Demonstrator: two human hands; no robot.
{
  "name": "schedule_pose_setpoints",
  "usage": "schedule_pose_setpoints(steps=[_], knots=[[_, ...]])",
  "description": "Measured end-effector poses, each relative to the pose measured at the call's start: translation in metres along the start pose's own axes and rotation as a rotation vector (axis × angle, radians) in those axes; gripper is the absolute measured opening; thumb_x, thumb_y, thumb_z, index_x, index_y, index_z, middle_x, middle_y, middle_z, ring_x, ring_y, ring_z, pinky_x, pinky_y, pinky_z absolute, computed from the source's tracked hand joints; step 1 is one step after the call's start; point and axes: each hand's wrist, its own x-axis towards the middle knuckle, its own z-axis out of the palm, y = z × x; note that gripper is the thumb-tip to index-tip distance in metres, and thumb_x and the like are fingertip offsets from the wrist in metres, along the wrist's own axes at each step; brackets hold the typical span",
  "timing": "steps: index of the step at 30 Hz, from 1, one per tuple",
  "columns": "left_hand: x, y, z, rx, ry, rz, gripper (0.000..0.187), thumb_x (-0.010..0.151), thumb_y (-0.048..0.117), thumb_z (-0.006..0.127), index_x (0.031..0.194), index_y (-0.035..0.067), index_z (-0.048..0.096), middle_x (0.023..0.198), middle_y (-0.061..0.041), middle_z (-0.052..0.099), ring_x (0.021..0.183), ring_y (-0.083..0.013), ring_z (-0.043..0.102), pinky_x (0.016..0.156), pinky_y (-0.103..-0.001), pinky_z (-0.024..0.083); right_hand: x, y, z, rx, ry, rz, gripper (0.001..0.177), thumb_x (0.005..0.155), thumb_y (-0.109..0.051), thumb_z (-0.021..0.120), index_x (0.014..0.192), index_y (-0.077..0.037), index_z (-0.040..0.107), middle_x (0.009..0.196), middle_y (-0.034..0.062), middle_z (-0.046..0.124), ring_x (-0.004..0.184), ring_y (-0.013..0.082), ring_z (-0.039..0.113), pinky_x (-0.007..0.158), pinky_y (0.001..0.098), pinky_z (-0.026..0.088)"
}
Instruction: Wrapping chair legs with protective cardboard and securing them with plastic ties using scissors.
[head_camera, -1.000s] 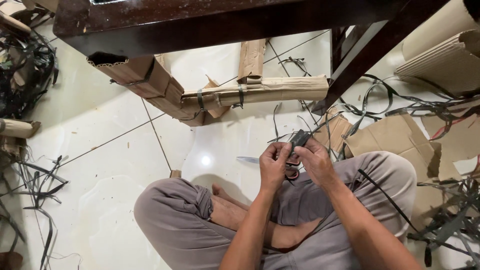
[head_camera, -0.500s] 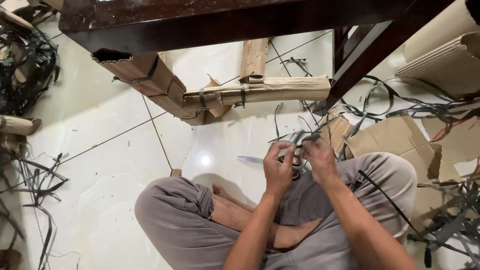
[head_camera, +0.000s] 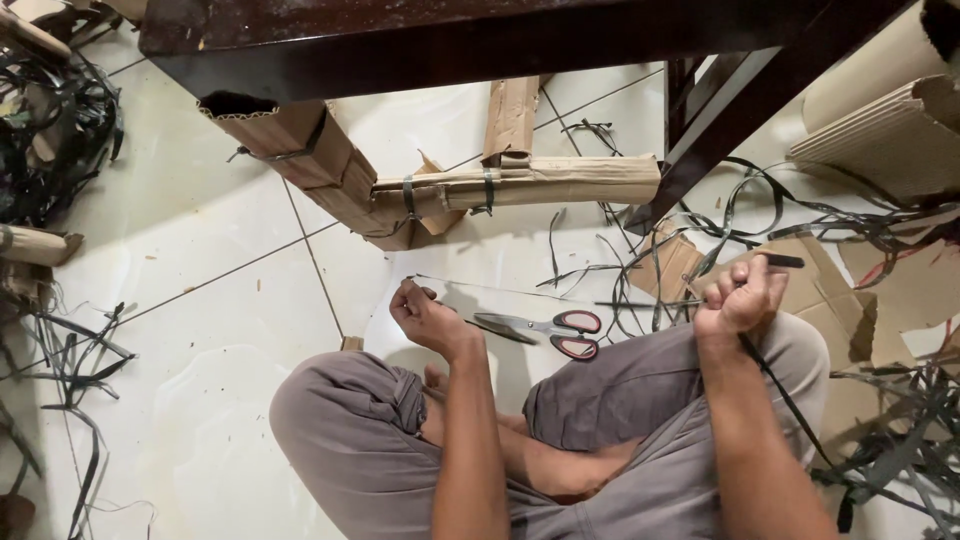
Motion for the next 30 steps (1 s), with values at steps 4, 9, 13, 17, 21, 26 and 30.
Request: schedule_pose_setpoints(steps=[4,9,13,17,21,26,30], knots=[[-0.030,0.029,0.009,0.019,0.084,0.048,0.013,0.093,0.021,0.061,0.089,0.010,0.058,0.073,0.001,0.047,0.071,-0.0139,0.043,0.070,-0.029,0.036,-0.034,-0.033,0.017,0.057,0.069,-0.202,0.010,0.109,-0.024,0.058,0.102,-0.019,0.052,0.069,-0.0083,0.044,0.047,0.0023,0.033,0.033,0.0204,0.022],[-0.030,0.027,0.013,-0.321,0.057,-0.249,0.020,0.091,0.021,0.067,0.101,0.012,0.052,0.079,-0.005,0.060,0.065,-0.0127,0.053,0.051,-0.025,0.036,-0.046,-0.052,0.024,-0.089,0.062,-0.396,0.004,0.106,-0.024,0.052,0.103,-0.022,0.053,0.082,-0.0057,0.046,0.050,0.0004,0.025,0.038,0.0184,0.018],[-0.025,0.018,0.009,-0.514,-0.023,-0.457,0.018,0.100,0.016,0.049,0.117,0.010,0.050,0.112,-0.012,0.072,0.099,-0.0273,0.072,0.092,-0.046,0.060,-0.050,-0.034,0.012,-0.135,-0.040,-0.434,0.009,0.115,-0.017,0.053,0.114,-0.016,0.061,0.069,-0.0097,0.045,0.046,0.0017,0.033,0.030,0.0158,0.029],[-0.023,0.004,0.008,-0.033,0.045,-0.250,0.007,0.088,0.015,0.057,0.093,0.012,0.054,0.070,-0.001,0.050,0.047,-0.0101,0.043,0.044,-0.023,0.037,-0.090,-0.039,0.039,-0.294,-0.253,-0.199,0.014,0.109,-0.017,0.045,0.117,-0.019,0.056,0.073,-0.0079,0.045,0.047,-0.0012,0.031,0.034,0.0143,0.024],[-0.032,-0.023,-0.012,0.538,-0.138,0.202,0.072,0.094,0.020,0.071,0.153,0.004,0.032,0.150,-0.030,0.032,0.138,-0.0462,0.046,0.117,-0.058,0.036,-0.128,-0.028,0.057,-0.388,-0.492,0.006,0.014,0.101,-0.011,0.055,0.114,-0.015,0.053,0.080,0.0067,0.067,0.046,0.0026,0.045,0.037,0.0151,0.029],[-0.104,0.008,0.019,0.559,-0.492,0.950,0.072,0.083,0.012,0.079,0.148,0.005,0.050,0.148,-0.023,0.049,0.142,-0.0429,0.042,0.122,-0.055,0.021,-0.116,0.017,0.057,-0.340,-0.487,0.124,0.009,0.098,-0.013,0.063,0.099,-0.018,0.055,0.088,0.0104,0.074,0.046,0.0039,0.043,0.037,0.0145,0.026],[-0.130,0.024,0.065,0.640,-0.897,1.379,0.071,0.081,0.015,0.079,0.147,0.013,0.055,0.153,-0.011,0.051,0.151,-0.0314,0.040,0.127,-0.048,0.016,-0.098,0.033,0.063,-0.336,-0.460,0.222,0.004,0.100,-0.020,0.062,0.098,-0.021,0.059,0.096,0.0110,0.075,0.052,0.0070,0.042,0.041,0.0166,0.025]])
